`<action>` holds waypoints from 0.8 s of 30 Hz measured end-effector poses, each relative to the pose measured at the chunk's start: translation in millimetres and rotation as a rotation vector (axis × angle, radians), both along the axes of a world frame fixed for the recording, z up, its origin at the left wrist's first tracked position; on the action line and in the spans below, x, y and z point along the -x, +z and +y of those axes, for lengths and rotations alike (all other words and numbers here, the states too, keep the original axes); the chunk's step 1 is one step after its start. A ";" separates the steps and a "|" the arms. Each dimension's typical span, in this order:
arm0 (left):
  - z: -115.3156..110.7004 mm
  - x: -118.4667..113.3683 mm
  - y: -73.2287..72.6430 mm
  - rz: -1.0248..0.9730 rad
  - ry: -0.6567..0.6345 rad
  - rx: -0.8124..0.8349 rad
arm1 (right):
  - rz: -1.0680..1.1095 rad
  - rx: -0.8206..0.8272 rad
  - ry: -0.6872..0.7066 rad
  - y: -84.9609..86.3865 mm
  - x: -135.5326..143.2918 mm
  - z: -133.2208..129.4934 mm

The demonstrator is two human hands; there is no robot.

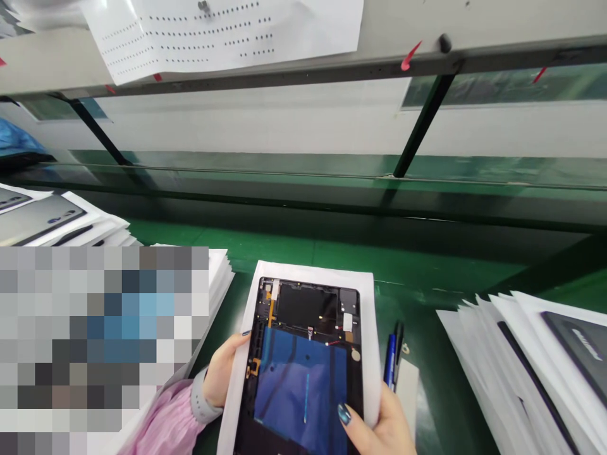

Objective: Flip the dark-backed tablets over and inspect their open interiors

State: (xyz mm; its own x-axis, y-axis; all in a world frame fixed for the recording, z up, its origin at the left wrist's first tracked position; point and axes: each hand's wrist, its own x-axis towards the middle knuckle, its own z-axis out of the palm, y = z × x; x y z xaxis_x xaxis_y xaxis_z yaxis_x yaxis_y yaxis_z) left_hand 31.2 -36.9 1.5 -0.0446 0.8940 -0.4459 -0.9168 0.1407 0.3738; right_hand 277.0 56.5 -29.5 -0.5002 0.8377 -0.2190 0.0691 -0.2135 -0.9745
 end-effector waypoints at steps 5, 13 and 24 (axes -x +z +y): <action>1.6 -0.5 3.9 0.007 0.002 0.016 | -0.048 0.011 -0.054 21.3 17.8 -1.8; 2.1 0.8 5.7 0.015 -0.026 -0.029 | -0.060 0.009 -0.257 50.6 46.0 -15.1; -2.5 0.9 -0.3 0.126 -0.169 -0.083 | -0.047 -0.009 -0.217 51.1 45.6 -12.6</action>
